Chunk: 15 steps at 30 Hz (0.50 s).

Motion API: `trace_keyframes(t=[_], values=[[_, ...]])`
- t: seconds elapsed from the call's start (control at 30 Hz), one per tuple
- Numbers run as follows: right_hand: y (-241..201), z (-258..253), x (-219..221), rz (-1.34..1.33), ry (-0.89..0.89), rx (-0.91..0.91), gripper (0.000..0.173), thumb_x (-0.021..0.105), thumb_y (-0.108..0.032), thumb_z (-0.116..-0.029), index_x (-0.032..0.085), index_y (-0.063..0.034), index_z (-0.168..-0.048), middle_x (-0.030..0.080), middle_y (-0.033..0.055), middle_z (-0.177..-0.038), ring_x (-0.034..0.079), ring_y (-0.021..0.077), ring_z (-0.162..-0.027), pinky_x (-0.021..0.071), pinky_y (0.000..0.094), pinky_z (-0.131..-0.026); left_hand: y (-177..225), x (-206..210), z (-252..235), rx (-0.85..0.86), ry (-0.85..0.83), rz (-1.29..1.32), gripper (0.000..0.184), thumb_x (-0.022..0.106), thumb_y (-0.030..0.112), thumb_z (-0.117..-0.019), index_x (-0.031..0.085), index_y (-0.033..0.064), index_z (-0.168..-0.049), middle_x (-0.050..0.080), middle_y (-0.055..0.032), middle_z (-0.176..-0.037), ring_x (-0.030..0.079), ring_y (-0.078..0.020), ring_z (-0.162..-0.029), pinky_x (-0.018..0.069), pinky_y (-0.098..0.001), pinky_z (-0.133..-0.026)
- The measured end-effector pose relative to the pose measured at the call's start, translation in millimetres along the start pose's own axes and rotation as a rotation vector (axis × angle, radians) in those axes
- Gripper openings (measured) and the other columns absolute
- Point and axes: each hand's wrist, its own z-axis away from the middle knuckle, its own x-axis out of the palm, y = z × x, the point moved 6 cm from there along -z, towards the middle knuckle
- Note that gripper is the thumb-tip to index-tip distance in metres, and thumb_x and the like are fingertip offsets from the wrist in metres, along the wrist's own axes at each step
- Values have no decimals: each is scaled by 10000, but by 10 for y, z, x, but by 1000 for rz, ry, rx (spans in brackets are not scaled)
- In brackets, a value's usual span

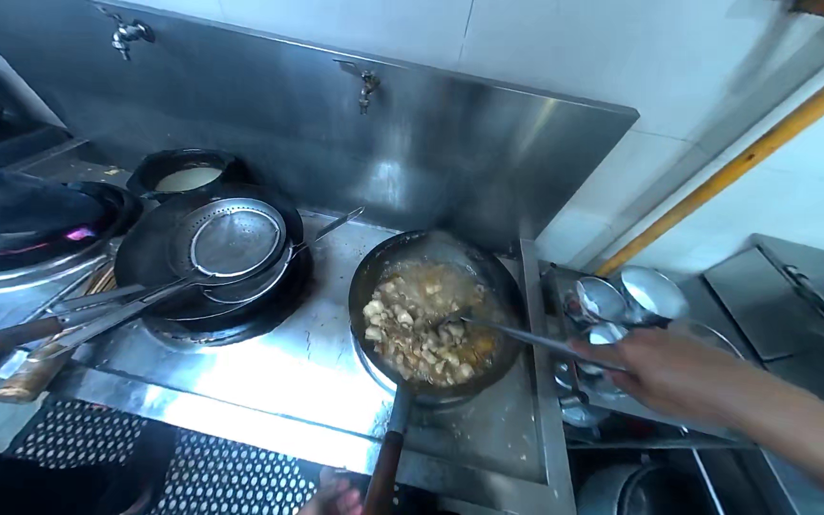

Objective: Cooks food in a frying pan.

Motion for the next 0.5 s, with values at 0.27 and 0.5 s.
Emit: trace_keyframes(t=[0.27,0.5], values=[[234,801,-214,25,-26,13,543,629,-271,-1012,502,-411,-1522,747,110,-1055,695,341,-998,537,573,-887,563,805,1147,40,-443,-198,274,487,193,-1065,552,54,-1291,714,-117,-1016,659,-152,-650,547,-278,-508],[-249,421,345,-83,-157,25,499,555,-277,-1030,507,-350,-1522,710,149,-1148,663,380,-1090,524,599,-910,455,893,1151,52,-390,-182,132,540,114,-1039,555,48,-1152,576,-27,-741,499,-74,-483,436,-208,-411]])
